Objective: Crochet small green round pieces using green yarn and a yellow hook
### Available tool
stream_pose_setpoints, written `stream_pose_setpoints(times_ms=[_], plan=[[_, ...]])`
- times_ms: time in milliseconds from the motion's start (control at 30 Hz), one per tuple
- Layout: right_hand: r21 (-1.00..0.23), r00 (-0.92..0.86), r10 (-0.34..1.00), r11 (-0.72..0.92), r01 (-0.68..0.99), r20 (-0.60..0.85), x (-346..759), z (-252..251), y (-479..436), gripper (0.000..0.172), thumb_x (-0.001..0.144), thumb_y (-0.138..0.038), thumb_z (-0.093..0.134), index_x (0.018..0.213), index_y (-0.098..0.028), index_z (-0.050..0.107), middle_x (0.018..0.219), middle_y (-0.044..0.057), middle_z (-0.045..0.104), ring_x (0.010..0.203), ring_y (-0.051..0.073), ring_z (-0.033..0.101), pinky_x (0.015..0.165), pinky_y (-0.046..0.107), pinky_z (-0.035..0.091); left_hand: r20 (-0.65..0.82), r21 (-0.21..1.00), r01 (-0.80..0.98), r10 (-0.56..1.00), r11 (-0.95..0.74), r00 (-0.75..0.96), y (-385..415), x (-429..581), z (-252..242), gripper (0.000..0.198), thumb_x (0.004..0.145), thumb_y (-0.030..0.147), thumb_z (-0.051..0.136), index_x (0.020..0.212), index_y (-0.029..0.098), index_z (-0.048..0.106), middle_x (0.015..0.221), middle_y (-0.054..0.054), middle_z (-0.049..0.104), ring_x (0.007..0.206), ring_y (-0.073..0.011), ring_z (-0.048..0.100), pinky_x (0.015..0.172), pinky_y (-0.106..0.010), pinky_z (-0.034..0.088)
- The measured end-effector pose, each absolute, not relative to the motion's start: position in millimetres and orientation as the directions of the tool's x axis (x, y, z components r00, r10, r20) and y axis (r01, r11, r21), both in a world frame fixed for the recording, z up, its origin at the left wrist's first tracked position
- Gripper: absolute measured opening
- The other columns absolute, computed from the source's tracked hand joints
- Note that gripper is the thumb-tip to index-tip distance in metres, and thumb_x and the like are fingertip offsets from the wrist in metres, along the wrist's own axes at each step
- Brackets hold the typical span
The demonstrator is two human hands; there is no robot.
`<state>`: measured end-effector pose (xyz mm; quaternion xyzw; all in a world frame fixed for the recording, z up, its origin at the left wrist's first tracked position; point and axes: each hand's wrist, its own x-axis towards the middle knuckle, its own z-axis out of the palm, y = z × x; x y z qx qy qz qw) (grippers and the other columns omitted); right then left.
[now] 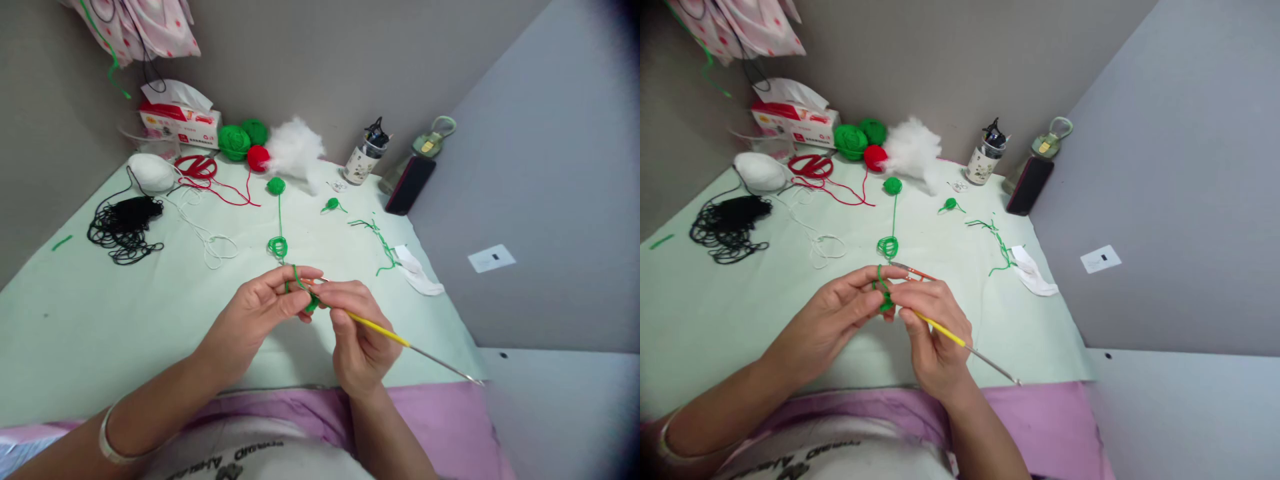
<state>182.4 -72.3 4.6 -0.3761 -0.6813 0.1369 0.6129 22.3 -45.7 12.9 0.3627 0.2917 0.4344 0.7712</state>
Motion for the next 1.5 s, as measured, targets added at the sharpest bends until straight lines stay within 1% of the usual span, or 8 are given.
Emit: stream_pose_setpoints(times_ms=[133,267,500,567,700,1133,1300,1500], plan=[[-0.512,-0.056,0.63,0.676,0.53,0.775,180,-2,-74,0.033,0.1,-0.008,0.059,0.125,-0.025,0.073,0.106,0.007,0.08,0.099,0.022,0.077,0.082,0.039,0.067,-0.152,0.793,-0.519,0.929,0.318,0.337,-49,28,10,0.039,0.082,0.025,0.09,0.12,0.03,0.08,0.084,0.003,0.073,0.085,-0.0119,0.064,0.083,-0.022,0.051],[-0.317,-0.127,0.525,0.671,0.67,0.842,180,-10,-76,0.039,0.097,-0.005,0.064,0.128,-0.024,0.074,0.12,0.011,0.076,0.109,0.024,0.074,0.085,0.038,0.066,-0.246,0.667,-0.55,0.846,0.502,0.473,-49,29,10,0.034,0.086,0.029,0.086,0.12,0.025,0.081,0.101,-0.002,0.075,0.085,-0.0119,0.064,0.084,-0.024,0.054],[-0.852,0.212,0.828,0.519,0.063,0.52,187,6,-71,0.022,0.105,-0.019,0.058,0.106,-0.027,0.079,0.092,0.003,0.076,0.07,0.014,0.068,0.064,0.031,0.06,-0.233,0.689,-0.551,0.864,0.47,0.445,-40,18,15,0.025,0.086,0.022,0.084,0.111,0.019,0.085,0.094,-0.002,0.072,0.074,-0.0086,0.06,0.073,-0.019,0.052],[-0.88,0.165,0.871,0.473,-0.038,0.462,185,7,-68,0.019,0.104,-0.023,0.061,0.104,-0.026,0.08,0.094,0.003,0.077,0.076,0.015,0.07,0.066,0.03,0.06,-0.193,0.735,-0.526,0.877,0.427,0.44,-41,19,16,0.025,0.086,0.024,0.084,0.111,0.022,0.085,0.09,-0.001,0.074,0.077,-0.0108,0.063,0.076,-0.021,0.053],[-0.866,0.122,0.858,0.5,0.03,0.5,179,4,-66,0.018,0.102,-0.023,0.065,0.107,-0.029,0.082,0.1,0.003,0.081,0.099,0.019,0.074,0.081,0.033,0.06,-0.186,0.773,-0.492,0.885,0.4,0.427,-44,21,14,0.029,0.085,0.025,0.087,0.113,0.028,0.083,0.091,0.0,0.077,0.085,-0.0132,0.069,0.084,-0.025,0.055],[-0.906,0.109,0.95,0.311,-0.287,0.292,185,4,-63,0.02,0.106,-0.032,0.061,0.099,-0.024,0.079,0.094,0.001,0.079,0.073,0.012,0.073,0.069,0.026,0.061,-0.152,0.825,-0.453,0.905,0.338,0.398,-43,19,14,0.027,0.086,0.027,0.085,0.113,0.027,0.082,0.089,0.001,0.075,0.09,-0.0149,0.07,0.092,-0.028,0.053],[-0.906,0.1,0.924,0.383,-0.182,0.37,186,7,-69,0.022,0.108,-0.029,0.055,0.105,-0.025,0.076,0.099,0.003,0.08,0.075,0.014,0.077,0.069,0.029,0.063,-0.138,0.88,-0.384,0.924,0.279,0.356,-44,16,12,0.025,0.089,0.026,0.082,0.113,0.03,0.082,0.09,0.001,0.073,0.09,-0.0133,0.067,0.085,-0.024,0.053],[-0.772,0.05,0.781,0.602,0.203,0.622,187,6,-76,0.026,0.107,-0.016,0.05,0.119,-0.025,0.072,0.104,0.005,0.08,0.086,0.018,0.077,0.075,0.036,0.065,-0.087,0.939,-0.305,0.968,0.159,0.234,-47,19,17,0.029,0.085,0.016,0.081,0.112,0.028,0.082,0.082,0.003,0.067,0.083,-0.013,0.065,0.083,-0.024,0.054]])
